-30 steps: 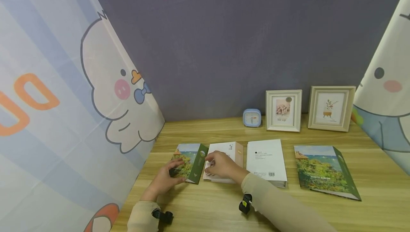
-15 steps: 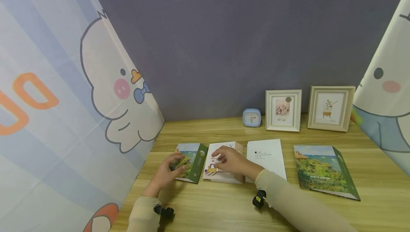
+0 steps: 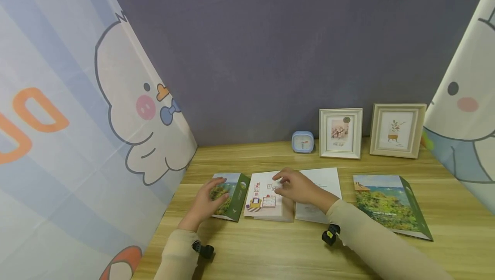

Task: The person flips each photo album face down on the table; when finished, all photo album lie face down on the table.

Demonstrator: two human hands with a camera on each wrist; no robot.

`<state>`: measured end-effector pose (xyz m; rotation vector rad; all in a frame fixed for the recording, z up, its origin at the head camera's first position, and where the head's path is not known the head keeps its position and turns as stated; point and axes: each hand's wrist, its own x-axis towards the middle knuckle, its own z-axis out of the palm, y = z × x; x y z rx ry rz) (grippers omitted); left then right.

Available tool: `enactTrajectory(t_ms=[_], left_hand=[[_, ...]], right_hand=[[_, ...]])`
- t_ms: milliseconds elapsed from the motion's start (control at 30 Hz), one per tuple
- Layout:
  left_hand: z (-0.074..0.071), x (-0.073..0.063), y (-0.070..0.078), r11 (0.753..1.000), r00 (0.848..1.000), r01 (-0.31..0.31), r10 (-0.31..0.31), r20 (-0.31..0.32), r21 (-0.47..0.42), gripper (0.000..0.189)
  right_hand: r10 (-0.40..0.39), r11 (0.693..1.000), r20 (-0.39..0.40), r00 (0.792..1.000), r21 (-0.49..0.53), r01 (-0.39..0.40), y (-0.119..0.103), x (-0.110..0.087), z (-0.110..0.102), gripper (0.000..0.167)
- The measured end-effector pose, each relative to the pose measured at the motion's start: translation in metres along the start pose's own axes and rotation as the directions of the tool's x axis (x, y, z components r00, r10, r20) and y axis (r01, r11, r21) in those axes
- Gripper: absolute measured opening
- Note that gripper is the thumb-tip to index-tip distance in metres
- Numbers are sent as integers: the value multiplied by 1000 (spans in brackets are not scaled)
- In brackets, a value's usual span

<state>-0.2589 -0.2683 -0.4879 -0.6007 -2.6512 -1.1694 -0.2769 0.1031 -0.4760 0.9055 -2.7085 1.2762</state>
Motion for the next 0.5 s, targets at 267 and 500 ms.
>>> enactTrajectory(t_ms=[267, 500], left_hand=[[4, 9, 4, 993, 1000, -4, 7, -29, 116, 59], [13, 18, 5, 968, 999, -23, 32, -34, 249, 67]], right_hand=[[-34, 987, -104, 994, -162, 16, 16, -16, -29, 48], [-42, 964, -154, 987, -266, 0, 35, -33, -49, 69]])
